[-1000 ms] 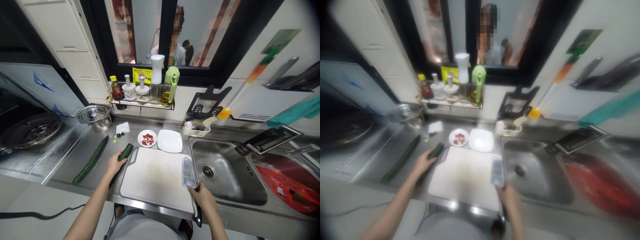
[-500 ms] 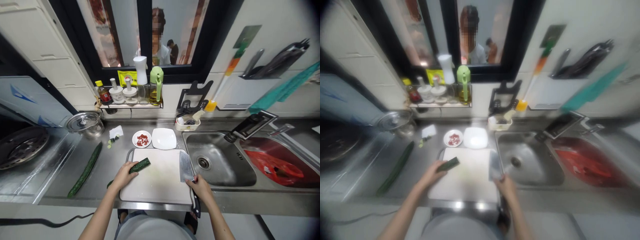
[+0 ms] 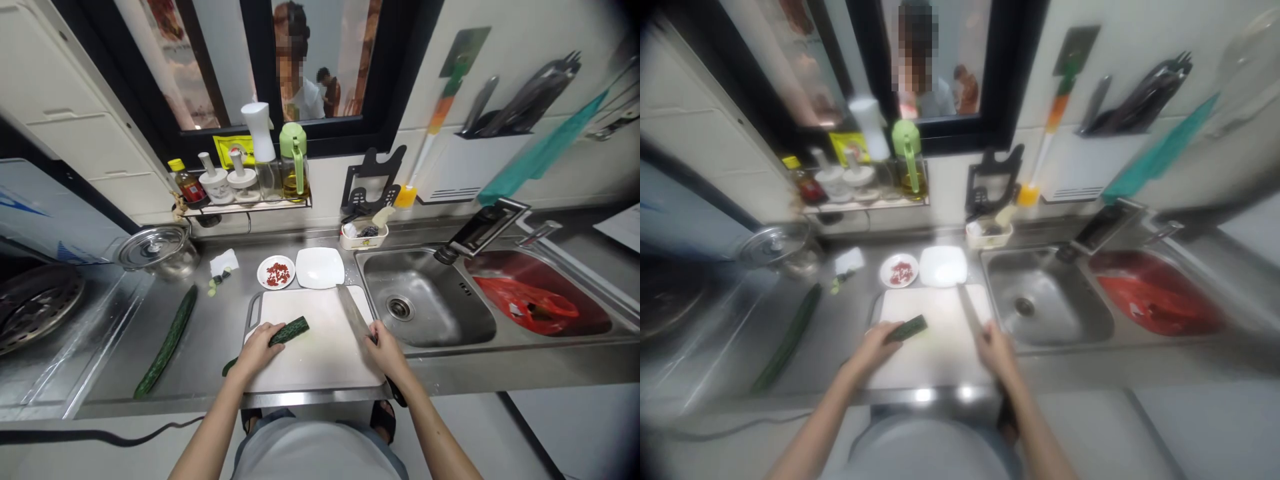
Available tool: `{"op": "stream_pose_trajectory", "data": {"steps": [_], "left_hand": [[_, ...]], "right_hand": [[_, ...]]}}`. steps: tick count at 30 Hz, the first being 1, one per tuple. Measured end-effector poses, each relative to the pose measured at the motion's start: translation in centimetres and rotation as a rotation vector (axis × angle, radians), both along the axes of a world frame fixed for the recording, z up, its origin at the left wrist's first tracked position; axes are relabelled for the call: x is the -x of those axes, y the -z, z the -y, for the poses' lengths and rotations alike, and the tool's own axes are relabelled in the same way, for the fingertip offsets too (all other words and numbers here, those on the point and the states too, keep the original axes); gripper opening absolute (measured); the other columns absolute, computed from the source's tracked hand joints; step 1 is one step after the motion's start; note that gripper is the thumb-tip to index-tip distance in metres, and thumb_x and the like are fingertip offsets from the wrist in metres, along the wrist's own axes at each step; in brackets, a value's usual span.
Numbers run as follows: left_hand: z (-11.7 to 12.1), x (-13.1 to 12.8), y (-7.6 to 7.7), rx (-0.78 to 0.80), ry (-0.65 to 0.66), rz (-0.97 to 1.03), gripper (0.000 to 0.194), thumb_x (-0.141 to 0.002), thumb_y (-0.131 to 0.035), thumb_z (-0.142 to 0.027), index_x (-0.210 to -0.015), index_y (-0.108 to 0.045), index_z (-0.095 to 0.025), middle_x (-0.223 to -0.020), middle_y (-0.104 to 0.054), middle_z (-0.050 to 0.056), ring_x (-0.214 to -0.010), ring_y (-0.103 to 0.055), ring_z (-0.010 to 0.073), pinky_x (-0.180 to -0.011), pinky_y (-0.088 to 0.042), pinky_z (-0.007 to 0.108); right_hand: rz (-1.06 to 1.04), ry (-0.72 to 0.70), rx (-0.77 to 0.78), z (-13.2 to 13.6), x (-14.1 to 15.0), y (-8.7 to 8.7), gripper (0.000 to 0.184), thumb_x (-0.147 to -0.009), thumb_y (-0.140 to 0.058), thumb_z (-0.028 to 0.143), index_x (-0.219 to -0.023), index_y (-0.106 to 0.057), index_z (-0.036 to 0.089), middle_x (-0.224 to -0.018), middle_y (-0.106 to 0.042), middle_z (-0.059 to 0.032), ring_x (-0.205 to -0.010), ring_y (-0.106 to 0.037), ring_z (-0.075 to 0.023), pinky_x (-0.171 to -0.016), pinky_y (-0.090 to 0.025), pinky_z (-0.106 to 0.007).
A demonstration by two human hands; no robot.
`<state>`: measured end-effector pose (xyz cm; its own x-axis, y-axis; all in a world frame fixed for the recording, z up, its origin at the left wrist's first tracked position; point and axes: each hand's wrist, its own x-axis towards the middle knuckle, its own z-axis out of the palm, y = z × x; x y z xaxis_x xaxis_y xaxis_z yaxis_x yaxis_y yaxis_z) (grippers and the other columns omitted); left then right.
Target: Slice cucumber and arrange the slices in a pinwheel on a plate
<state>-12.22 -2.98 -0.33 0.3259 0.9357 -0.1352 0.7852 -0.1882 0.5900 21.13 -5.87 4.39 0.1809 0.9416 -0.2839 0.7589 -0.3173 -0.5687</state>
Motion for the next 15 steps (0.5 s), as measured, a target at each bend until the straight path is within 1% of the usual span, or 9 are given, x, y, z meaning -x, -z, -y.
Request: {"op": "stream_pose_trajectory", "data": {"steps": [2,3,4,7,11,15], "left_hand": [[0.2,-0.2,-0.4,-0.014,-0.008,-0.027,0.051,-0.077,-0.062,-0.024,-0.128,-0.057,-0.027,-0.109,-0.064,0.007,-0.104,-0.057,0.0229,-0.089,-0.042,0.032],[0.2,-0.3,-0.6,-0.021,-0.013,-0.042,0.05,-0.078,-0.062,-0.025,-0.128,-0.057,-0.027,-0.109,-0.064,0.007,-0.104,-0.057,0.0232,-0.089,-0.042,0.033],[0.3,-0.4,-0.8,-0.027,-0.019,-0.056,0.05,-0.078,-0.062,-0.026,-0.128,-0.057,-0.027,-0.109,-0.064,0.007,-0.104,-0.057,0.0235,-0.09,-0.041,0.033],[0.6,-0.7,-1.1,-0.047,-0.031,-0.077,0.048,-0.079,-0.062,-0.033,-0.127,-0.057,-0.026,-0.11,-0.063,0.008,-0.105,-0.057,0.0245,-0.09,-0.041,0.034],[0.7,-1.3,-1.3,-0.085,-0.053,-0.064,0.051,-0.081,-0.061,-0.044,-0.127,-0.056,-0.024,-0.112,-0.063,0.009,-0.105,-0.057,0.0253,-0.092,-0.042,0.037],[0.2,-2.6,-1.3,-0.155,-0.027,0.031,0.051,-0.083,-0.059,-0.046,-0.129,-0.054,-0.024,-0.116,-0.061,0.009,-0.108,-0.056,0.0241,-0.093,-0.044,0.036]], "right_hand": [[0.033,-0.084,0.041,0.0,1.2,-0.8,0.013,-0.085,-0.04,0.027,-0.093,-0.048,0.021,-0.073,-0.06,0.0008,-0.067,-0.054,-0.0145,-0.058,-0.03,-0.022],[0.052,-0.152,0.062,0.0,1.8,-1.2,0.017,-0.087,-0.039,0.026,-0.099,-0.05,0.021,-0.075,-0.063,-0.0001,-0.07,-0.056,-0.0149,-0.059,-0.029,-0.022],[0.088,-0.188,0.081,-0.1,2.4,-1.5,0.019,-0.089,-0.038,0.026,-0.102,-0.05,0.021,-0.078,-0.064,-0.0014,-0.073,-0.057,-0.0155,-0.06,-0.029,-0.022],[0.169,-0.309,0.13,-0.2,4.2,-2.1,0.025,-0.094,-0.035,0.031,-0.102,-0.055,0.019,-0.089,-0.068,-0.0067,-0.083,-0.061,-0.017,-0.063,-0.03,-0.024],[0.268,-0.375,0.156,-0.3,5.9,-2.4,0.028,-0.097,-0.031,0.028,-0.103,-0.057,0.018,-0.094,-0.069,-0.0094,-0.088,-0.063,-0.0182,-0.066,-0.033,-0.025],[0.307,-0.404,0.15,-0.4,6.9,-2.6,0.029,-0.097,-0.03,0.026,-0.107,-0.056,0.017,-0.096,-0.069,-0.0101,-0.088,-0.064,-0.0194,-0.067,-0.036,-0.026]]}}
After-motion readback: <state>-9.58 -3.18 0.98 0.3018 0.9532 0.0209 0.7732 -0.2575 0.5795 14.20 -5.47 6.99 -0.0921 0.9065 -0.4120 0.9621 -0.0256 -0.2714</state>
